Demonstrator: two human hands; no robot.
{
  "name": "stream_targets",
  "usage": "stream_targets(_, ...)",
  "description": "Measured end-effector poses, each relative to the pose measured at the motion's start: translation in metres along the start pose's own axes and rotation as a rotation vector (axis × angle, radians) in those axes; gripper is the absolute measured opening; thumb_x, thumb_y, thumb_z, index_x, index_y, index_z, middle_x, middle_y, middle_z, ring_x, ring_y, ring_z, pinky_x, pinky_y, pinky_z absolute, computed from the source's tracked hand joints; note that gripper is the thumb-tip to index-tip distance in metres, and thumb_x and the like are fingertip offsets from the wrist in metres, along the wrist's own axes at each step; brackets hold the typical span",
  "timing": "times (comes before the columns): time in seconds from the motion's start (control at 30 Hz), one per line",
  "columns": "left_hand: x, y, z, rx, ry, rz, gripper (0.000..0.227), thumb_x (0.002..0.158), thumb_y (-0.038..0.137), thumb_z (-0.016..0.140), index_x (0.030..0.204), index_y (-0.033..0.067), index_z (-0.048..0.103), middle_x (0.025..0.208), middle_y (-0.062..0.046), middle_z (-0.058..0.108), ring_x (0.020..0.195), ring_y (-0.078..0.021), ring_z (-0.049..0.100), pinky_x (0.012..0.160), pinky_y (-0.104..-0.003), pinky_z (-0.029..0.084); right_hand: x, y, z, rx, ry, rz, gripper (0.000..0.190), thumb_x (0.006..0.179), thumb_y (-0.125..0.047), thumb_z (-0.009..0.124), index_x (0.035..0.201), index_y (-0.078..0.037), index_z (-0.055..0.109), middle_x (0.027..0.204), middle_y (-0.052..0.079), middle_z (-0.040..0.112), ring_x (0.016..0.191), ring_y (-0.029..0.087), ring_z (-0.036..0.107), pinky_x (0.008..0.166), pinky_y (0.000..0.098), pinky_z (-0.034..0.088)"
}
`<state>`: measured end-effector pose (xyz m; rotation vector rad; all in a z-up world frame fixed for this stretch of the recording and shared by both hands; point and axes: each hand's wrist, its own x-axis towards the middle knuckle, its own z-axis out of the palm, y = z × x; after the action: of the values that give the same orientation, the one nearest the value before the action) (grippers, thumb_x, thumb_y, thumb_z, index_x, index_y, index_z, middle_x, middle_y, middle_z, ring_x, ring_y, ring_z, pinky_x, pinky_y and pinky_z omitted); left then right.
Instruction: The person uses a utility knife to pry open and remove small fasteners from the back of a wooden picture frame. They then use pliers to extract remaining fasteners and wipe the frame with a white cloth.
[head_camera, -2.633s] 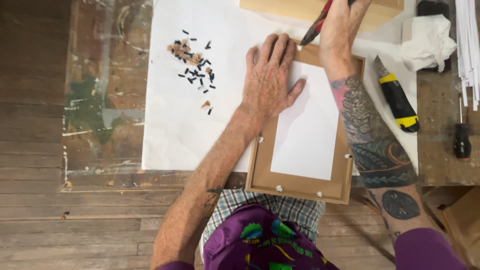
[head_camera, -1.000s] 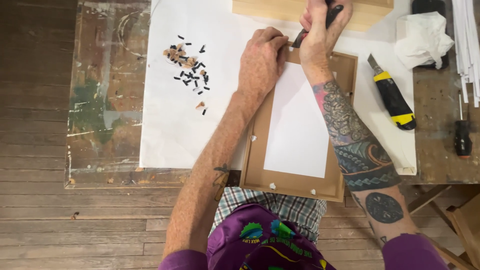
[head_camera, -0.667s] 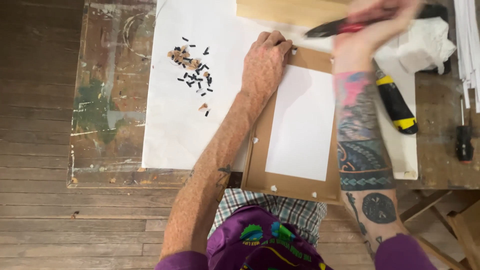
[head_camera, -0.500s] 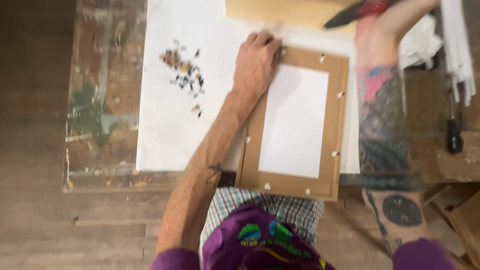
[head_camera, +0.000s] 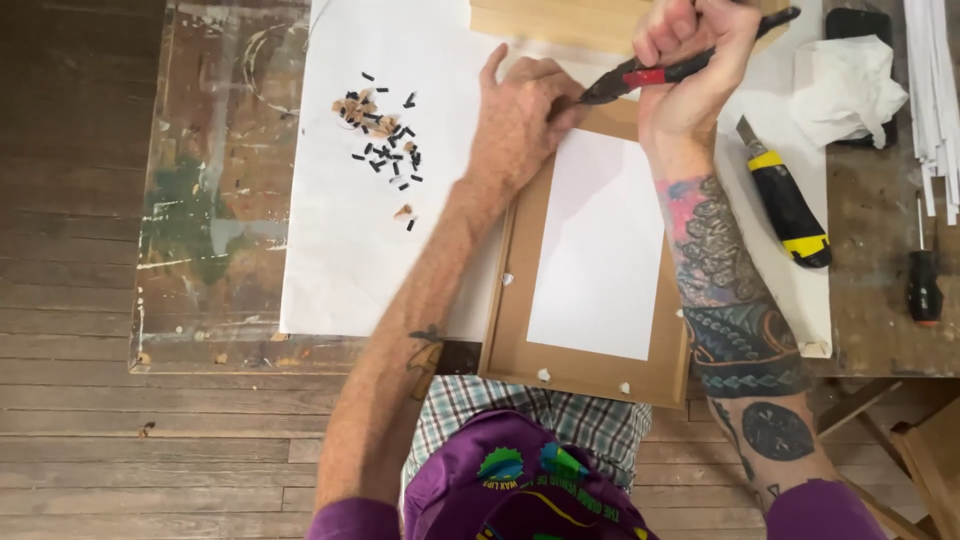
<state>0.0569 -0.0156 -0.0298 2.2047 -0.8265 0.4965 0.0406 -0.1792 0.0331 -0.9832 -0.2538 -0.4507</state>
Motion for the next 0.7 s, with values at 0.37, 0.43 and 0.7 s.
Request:
stream_targets(0.37, -0.033, -0.046, -0.105, 0.574, -0.021, -0.022, 0.014, 0.093, 0.006, 0.075, 0.098, 0.0181, 0.079, 0.081, 0.0, 0.073, 0.083, -0.0205, 0.069, 0.107, -0.052, 0.04, -0.003, 0.006, -0.011, -0.247, -0.047, -0.045, 0.009, 0.092, -0.01, 0.056, 0.091, -0.011, 0.047, 0.086, 0.003, 0.048, 0.073, 0.018, 0.037, 0.072, 0.0364, 0.038)
stream_targets(0.43, -0.036, -0.047, -0.103, 0.638, 0.003, -0.028, 0.019, 0.088, -0.003, 0.074, 0.097, 0.0131, 0.075, 0.069, 0.001, 0.065, 0.074, -0.0222, 0.065, 0.108, -0.05, 0.04, -0.007, 0.009, -0.003, -0.292, -0.034, -0.034, 0.01, 0.088, -0.011, 0.056, 0.09, -0.009, 0.047, 0.086, 0.004, 0.048, 0.072, 0.017, 0.036, 0.07, 0.0348, 0.038)
stream_targets(0.7, -0.012, 0.023, -0.007, 0.382, -0.356, -0.017, 0.067, 0.108, 0.044, 0.055, 0.159, 0.0049, 0.035, 0.166, -0.016, 0.032, 0.154, -0.0302, 0.031, 0.127, -0.046, 0.022, -0.005, 0.039, 0.024, -0.424, 0.082, -0.324, 0.034, 0.096, -0.014, 0.059, 0.079, -0.009, 0.03, 0.065, 0.004, 0.029, 0.054, 0.014, 0.027, 0.049, 0.0308, 0.025)
